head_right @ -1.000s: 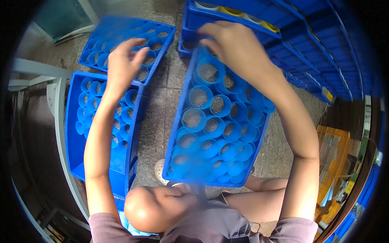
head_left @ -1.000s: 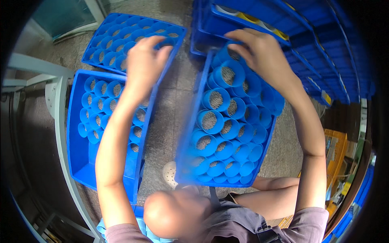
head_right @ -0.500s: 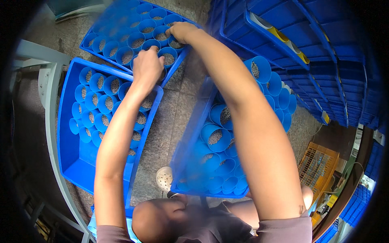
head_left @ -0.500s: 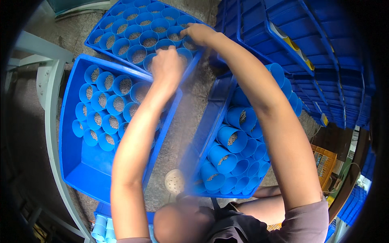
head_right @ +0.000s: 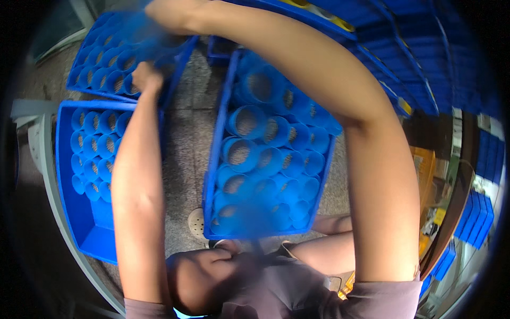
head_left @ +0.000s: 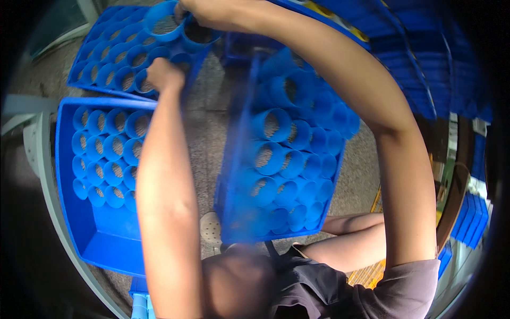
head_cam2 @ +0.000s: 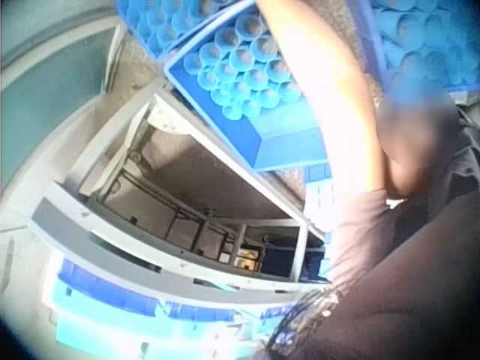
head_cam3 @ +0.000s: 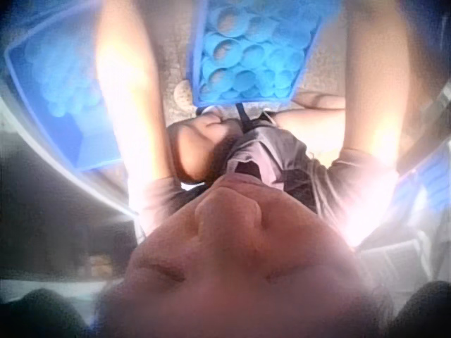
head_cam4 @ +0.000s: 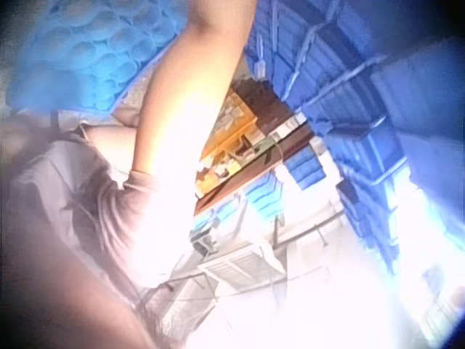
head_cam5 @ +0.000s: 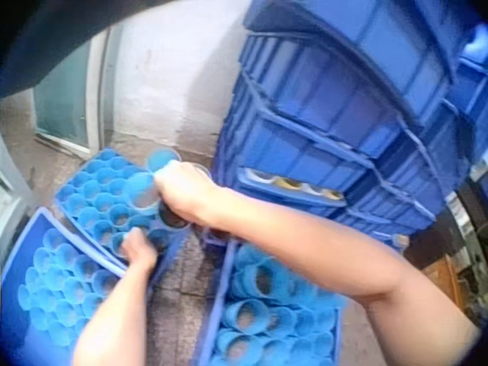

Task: The person places a blue tray on the floor and arranges small blue cups filled with soil into it. They then pick up another tray of cups and transfer them into the first tray, organizing them in rows.

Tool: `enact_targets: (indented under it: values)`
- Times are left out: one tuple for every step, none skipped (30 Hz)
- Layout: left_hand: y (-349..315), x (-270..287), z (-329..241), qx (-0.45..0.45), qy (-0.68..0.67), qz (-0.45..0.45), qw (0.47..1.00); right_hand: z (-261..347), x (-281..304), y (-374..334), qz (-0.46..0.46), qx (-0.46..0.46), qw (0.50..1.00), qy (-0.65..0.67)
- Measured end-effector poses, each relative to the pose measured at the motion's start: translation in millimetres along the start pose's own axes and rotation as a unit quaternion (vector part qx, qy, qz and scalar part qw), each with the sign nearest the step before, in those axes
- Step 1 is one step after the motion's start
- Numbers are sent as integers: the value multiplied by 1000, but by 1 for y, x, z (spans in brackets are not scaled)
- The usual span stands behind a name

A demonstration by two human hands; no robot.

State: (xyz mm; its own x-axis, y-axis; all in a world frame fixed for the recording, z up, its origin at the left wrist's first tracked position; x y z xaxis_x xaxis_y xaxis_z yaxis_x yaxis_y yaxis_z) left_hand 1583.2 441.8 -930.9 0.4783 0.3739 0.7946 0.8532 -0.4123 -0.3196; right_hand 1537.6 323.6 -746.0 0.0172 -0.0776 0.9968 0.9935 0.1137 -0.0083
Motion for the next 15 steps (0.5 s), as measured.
enact_targets:
  values:
    - [6,-3,1,-6,13,-6,1000,9,24,-29,6,5,1000,19]
    - [12,-3,6,19,2,-11,1000,26,56,-63,-92,73,991,62]
    - [17,-2,10,47,-17,-23,999,33,79,-96,-24,21,991,131]
    - [22,3,11,45,-20,-25,998,47,95,-130,-46,11,989,140]
    - [25,9,5,-23,-34,-19,999,60,112,-164,-67,2,986,150]
    - [25,18,3,-29,-8,-17,999,75,130,-196,-89,-7,983,159]
    - [23,29,-4,-76,10,-16,997,89,146,-224,-49,-19,983,177]
    - [18,45,-16,-123,43,-38,991,96,152,-247,22,-72,978,192]
    - [14,63,-21,-113,33,-1,993,103,157,-269,63,-111,970,208]
    - [3,81,-32,-115,26,-3,993,106,155,-291,107,-158,947,259]
    - [-14,101,-45,-165,22,20,986,106,145,-313,127,-204,919,313]
    - [-35,121,-57,-206,42,21,977,105,134,-333,154,-250,897,331]
    - [-67,143,-72,-309,54,-12,949,102,123,-349,146,-259,896,329]
    - [-98,161,-84,-364,92,-31,926,96,109,-363,149,-281,891,324]
    - [-124,174,-91,-371,75,12,925,90,99,-375,126,-296,892,317]
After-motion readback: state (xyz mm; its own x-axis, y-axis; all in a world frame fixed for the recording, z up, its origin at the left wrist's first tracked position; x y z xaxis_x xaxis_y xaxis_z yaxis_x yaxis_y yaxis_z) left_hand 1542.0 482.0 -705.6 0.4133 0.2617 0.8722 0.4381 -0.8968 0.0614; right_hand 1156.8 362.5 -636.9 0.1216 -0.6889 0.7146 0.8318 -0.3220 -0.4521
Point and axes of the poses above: each hand's wrist, its own y-axis towards the middle knuckle, its own x-axis out of the back of the hand, z = x × y, the point moved 5 cm from there along y, towards the middle knuckle, and after that the axes turned 10 degrees about z, right-handed, at the moved point
